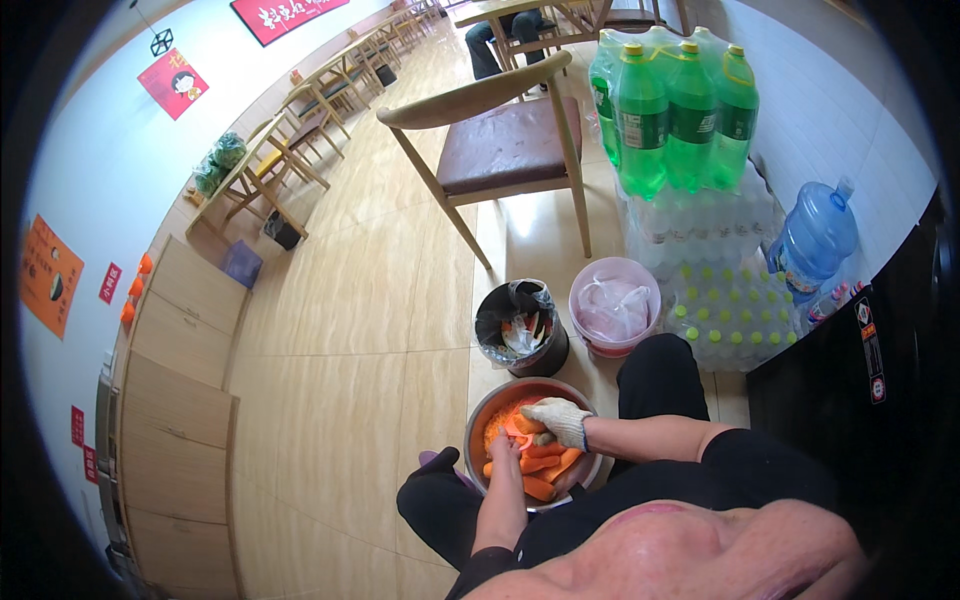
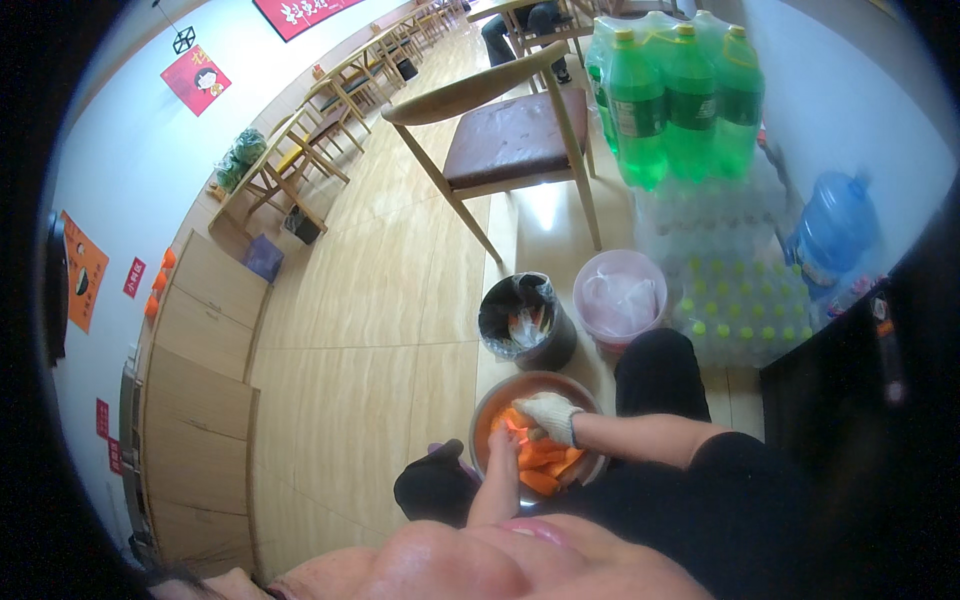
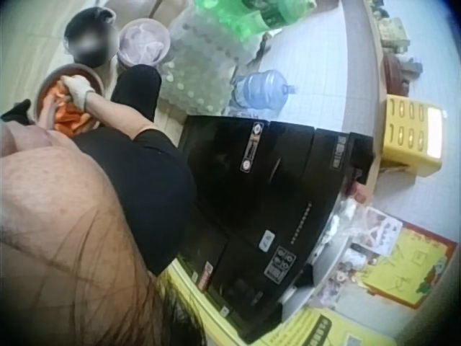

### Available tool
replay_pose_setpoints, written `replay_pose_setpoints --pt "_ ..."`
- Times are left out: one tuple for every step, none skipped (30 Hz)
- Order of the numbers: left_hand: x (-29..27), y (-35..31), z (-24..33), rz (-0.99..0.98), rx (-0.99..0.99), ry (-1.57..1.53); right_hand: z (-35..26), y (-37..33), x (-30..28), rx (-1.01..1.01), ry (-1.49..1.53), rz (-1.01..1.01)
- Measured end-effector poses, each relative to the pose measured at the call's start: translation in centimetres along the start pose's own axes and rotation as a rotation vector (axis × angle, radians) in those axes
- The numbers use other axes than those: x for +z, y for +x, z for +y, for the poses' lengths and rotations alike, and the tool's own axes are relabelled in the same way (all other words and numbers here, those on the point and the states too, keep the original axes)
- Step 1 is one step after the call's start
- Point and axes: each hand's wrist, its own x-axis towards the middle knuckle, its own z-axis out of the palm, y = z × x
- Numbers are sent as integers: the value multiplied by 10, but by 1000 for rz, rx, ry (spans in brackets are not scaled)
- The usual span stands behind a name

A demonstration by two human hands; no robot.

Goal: The person sits on the floor and grates multiple carrots into a metal bowl using a handheld grater. The person wears gloves and holds the carrots with one hand while moving them across the grater with the other.

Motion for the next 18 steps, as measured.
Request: replay_pose_setpoints --pt "2 3 0 0 24 -30 0 0 0 -11 -5 -3" --pt "2 6 1 6 33 -58 1 0 -1 -12 -11 -9" --pt "2 9 1 12 40 -85 2 1 -1 -11 -16 -13" --pt "2 11 1 34 39 -54 3 2 -1 6 -24 -9" --pt "1 13 0 55 38 -21 4 4 -2 22 -32 -5" --pt "2 16 0 75 36 12 6 7 -2 38 -40 1" --pt "1 18 0 65 38 10 8 9 -3 9 -3 16" --pt "2 21 -1 58 36 9 9 12 -3 -16 34 33" --pt "2 23 -2 83 5 13 11 15 -4 -36 71 49" --pt "2 26 -3 48 29 -23 12 17 -5 -42 66 48" --pt "4 29 -5 49 11 -50 13 19 -7 -7 54 72" --pt "1 31 -5 21 50 55 14 20 -8 -84 7 57" --pt "4 35 -8 -29 93 -85 14 21 -9 -251 -144 53" --pt "-1 37 -12 3 171 35 15 21 -11 -201 -200 61" --pt "3 39 -16 -153 165 -108 14 21 -12 -202 -281 70" --pt "-2 41 -19 -141 112 75 14 20 -13 -138 -225 52" --pt "-6 39 -22 -144 216 274 12 18 -13 -81 -60 57" --pt "-5 37 -25 5 176 275 10 16 -14 -62 12 48"
